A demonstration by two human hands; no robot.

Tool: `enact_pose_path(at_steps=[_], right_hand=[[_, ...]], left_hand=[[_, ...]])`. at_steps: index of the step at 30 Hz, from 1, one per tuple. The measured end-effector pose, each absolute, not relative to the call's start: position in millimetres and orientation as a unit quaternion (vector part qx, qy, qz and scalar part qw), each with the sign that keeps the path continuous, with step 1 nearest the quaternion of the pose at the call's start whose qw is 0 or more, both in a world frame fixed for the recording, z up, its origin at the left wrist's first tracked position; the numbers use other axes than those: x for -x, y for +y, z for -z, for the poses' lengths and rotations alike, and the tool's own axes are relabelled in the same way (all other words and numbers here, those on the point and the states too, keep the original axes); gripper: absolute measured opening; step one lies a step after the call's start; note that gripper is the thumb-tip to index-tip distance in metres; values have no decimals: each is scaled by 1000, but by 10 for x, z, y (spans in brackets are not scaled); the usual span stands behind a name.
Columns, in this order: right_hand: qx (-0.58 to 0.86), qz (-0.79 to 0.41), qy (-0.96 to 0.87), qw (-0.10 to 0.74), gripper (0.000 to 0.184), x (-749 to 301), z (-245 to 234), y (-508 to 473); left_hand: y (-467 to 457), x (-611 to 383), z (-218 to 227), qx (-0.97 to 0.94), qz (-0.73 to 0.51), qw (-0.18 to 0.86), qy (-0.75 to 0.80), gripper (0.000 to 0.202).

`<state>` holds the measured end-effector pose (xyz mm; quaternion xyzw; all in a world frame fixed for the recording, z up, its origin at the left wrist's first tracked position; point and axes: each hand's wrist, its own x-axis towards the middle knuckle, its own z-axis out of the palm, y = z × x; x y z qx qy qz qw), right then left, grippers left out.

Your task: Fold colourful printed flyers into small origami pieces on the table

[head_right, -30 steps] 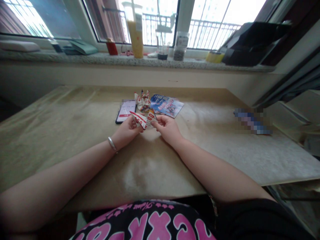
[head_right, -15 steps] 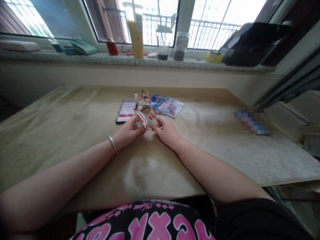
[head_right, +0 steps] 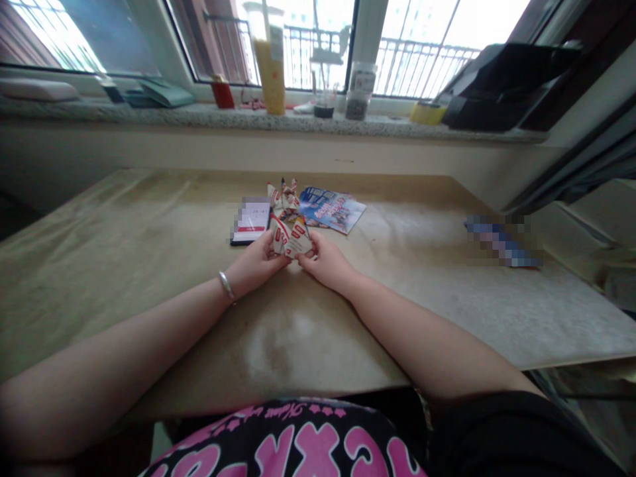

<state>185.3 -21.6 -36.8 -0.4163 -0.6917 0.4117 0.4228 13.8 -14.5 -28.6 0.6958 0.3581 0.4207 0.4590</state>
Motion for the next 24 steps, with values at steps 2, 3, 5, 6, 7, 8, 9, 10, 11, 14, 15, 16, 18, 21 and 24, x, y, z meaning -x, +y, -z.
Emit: enact_pose_path(at_steps=[2, 3, 5, 6, 7, 8, 9, 10, 11, 14, 15, 16, 18, 21, 24], right_hand=[[414, -409, -695, 423, 29, -1857, 372, -219], [413, -409, -697, 420, 30, -1860, 374, -219], [411, -413, -702, 409, 32, -1864, 381, -217], [409, -417, -703, 405, 32, -1865, 386, -214], [406, -424, -703, 402, 33, -1866, 393, -210], [404, -431, -701, 400, 34, -1866, 398, -205], [402, -438, -698, 398, 35, -1866, 402, -200], [401, -446, -694, 398, 35, -1866, 402, -195], [400, -453, -689, 401, 35, -1868, 397, -192], [387, -491, -664, 411, 31, -1874, 357, -196], [379, -505, -655, 414, 29, -1876, 338, -201], [373, -516, -649, 417, 28, -1877, 321, -207], [371, -520, -645, 420, 28, -1877, 295, -217], [383, -507, -647, 422, 29, -1873, 293, -222], [389, -499, -649, 423, 30, -1872, 311, -218]], left_hand=[[-148, -140, 294, -698, -416, 460, 358, 37], [-150, -143, 298, -698, -414, 463, 355, 37], [-155, -148, 306, -700, -408, 470, 350, 37], [-156, -149, 311, -703, -405, 468, 350, 36], [-156, -149, 315, -709, -400, 461, 354, 36], [-156, -147, 319, -715, -394, 453, 358, 36], [-154, -145, 322, -722, -388, 443, 362, 37], [-153, -142, 324, -728, -386, 433, 365, 38], [-152, -138, 325, -731, -386, 426, 366, 39], [-148, -128, 322, -733, -390, 425, 361, 42], [-146, -124, 321, -733, -389, 428, 358, 44], [-144, -120, 319, -733, -388, 431, 355, 46], [-141, -111, 310, -732, -387, 433, 356, 46], [-146, -105, 275, -728, -377, 435, 372, 32], [-160, -113, 230, -715, -388, 442, 379, 26]])
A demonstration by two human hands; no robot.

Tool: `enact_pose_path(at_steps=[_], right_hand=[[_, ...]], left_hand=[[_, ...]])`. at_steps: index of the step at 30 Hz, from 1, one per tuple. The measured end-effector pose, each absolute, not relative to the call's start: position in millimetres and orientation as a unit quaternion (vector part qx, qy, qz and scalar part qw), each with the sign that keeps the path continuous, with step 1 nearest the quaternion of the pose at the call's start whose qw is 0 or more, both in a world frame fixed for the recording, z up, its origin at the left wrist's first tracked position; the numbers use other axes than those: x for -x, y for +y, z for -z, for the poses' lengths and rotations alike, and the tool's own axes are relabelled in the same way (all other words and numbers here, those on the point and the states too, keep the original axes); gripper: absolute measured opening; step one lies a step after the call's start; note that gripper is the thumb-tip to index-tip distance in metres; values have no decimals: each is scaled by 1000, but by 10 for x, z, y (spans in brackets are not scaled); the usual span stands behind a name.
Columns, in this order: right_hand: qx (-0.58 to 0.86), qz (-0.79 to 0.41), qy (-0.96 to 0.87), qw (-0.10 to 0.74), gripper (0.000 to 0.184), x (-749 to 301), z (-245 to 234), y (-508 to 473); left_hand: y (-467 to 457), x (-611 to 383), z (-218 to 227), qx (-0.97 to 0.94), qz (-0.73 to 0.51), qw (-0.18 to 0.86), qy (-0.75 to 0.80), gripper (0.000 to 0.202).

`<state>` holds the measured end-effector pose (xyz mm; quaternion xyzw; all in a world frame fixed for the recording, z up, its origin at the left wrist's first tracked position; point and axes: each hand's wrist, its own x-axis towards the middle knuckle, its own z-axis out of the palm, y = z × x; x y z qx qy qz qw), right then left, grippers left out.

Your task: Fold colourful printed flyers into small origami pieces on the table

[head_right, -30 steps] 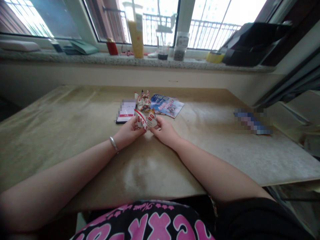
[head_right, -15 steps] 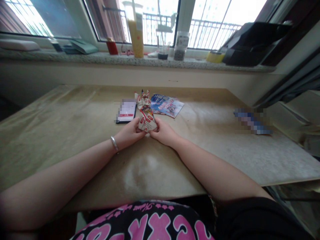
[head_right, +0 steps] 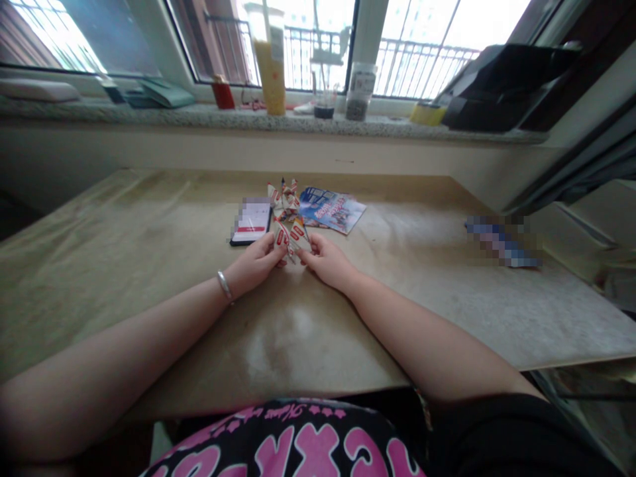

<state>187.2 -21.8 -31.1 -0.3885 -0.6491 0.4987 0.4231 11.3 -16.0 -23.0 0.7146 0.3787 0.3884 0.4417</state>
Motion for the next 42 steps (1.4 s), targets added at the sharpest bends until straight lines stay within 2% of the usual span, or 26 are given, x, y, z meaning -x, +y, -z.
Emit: enact_pose_path(at_steps=[7, 14, 21, 29, 42], right_hand=[[385, -495, -658, 416, 31, -1872, 300, -226], [397, -479, -619, 479, 41, -1880, 270, -264], [388, -477, -634, 469, 43, -1887, 227, -282], [380, -465, -663, 448, 38, -1880, 282, -282], [409, -394, -643, 514, 25, -1863, 213, -364]], left_hand=[[-172, -136, 227, -616, -492, 509, 346, 39], [-177, -134, 240, -630, -473, 518, 332, 34], [-214, -147, 218, -643, -448, 534, 317, 37], [-226, -133, 176, -643, -500, 474, 334, 34], [-320, -178, 127, -683, -504, 417, 325, 25]])
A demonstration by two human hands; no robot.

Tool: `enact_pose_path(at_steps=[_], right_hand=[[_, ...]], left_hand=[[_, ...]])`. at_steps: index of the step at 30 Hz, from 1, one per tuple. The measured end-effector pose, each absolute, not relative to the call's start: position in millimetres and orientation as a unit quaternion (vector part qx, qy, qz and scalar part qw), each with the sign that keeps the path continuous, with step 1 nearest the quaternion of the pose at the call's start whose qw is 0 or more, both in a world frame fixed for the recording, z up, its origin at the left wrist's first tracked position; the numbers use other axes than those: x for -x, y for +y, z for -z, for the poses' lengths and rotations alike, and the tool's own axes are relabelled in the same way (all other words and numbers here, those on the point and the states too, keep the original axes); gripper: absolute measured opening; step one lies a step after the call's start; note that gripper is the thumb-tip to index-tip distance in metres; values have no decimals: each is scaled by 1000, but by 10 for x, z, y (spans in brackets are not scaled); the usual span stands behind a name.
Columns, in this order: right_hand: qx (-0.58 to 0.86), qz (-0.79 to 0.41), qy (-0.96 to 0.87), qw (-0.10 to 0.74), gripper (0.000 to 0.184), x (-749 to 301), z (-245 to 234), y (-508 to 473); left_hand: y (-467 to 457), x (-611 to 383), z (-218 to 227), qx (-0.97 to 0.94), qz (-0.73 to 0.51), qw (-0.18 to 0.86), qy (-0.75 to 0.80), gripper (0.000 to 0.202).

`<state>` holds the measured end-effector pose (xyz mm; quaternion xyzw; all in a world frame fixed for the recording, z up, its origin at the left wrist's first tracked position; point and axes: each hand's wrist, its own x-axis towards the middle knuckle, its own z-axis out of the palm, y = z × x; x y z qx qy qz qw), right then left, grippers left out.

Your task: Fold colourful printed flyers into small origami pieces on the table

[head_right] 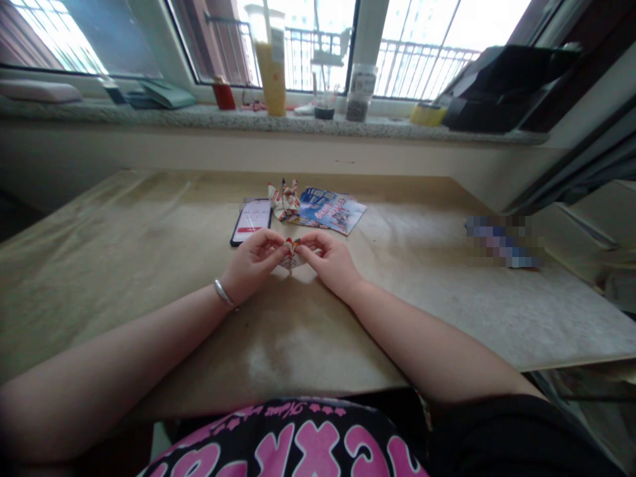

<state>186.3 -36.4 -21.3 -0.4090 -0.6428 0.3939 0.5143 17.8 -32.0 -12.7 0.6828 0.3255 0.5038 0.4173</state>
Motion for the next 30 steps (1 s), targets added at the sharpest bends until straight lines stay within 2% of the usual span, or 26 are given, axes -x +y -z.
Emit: enact_pose_path(at_steps=[8, 20, 30], right_hand=[[417, -346, -662, 518, 23, -1863, 195, -388], [400, -431, -617, 523, 34, -1848, 170, -354], [394, -362, -663, 524, 27, -1814, 107, -474]], left_hand=[[-345, -180, 126, -672, -511, 433, 316, 24], [-347, -188, 114, -673, -501, 442, 317, 22], [-357, -202, 127, -659, -515, 455, 305, 23]])
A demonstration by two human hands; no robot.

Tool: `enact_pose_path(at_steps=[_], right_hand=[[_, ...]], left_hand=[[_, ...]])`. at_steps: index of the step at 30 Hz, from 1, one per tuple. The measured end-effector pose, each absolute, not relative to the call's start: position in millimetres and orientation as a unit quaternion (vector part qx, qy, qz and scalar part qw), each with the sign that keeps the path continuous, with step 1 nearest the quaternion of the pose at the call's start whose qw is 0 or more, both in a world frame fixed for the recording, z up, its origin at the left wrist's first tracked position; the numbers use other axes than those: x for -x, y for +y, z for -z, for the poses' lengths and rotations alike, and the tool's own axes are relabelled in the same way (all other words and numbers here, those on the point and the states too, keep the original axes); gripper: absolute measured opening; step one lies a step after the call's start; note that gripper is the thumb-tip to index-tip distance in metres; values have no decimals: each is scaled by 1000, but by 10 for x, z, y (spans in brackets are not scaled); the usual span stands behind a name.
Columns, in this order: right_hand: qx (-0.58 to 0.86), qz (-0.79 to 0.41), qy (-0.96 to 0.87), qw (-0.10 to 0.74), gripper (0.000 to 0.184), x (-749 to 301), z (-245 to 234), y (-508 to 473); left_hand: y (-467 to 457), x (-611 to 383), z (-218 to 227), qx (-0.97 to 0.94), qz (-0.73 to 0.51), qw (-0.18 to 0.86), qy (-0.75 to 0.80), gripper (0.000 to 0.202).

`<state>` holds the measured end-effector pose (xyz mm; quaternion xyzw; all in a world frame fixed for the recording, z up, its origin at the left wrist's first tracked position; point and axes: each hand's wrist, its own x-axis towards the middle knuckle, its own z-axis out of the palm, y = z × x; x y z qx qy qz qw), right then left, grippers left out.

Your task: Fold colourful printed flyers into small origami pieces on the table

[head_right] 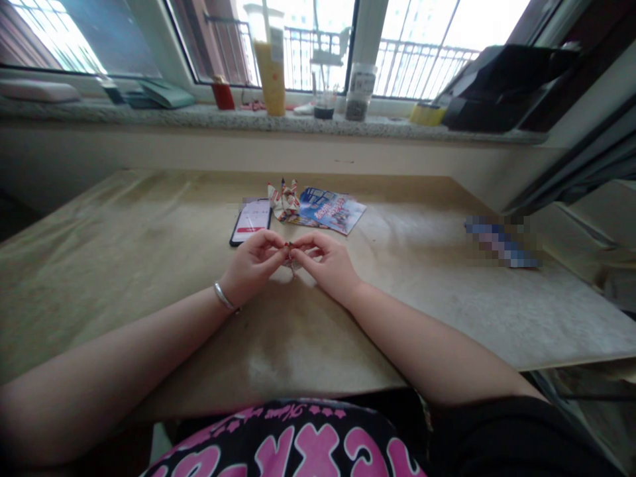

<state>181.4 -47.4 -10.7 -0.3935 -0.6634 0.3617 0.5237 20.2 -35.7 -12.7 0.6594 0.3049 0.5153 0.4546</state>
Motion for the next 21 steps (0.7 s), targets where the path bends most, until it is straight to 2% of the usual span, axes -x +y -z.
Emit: enact_pose_path(at_steps=[11, 18, 21], right_hand=[[389, -313, -691, 523, 23, -1817, 116, -459], [370, -226, -746, 506, 13, -1830, 66, -516], [372, -251, -734, 509, 14, -1825, 80, -509]], left_hand=[[-369, -191, 99, -689, -507, 419, 305, 16], [-376, -155, 86, -769, -506, 227, 318, 2], [-380, -153, 76, -773, -510, 211, 314, 3]])
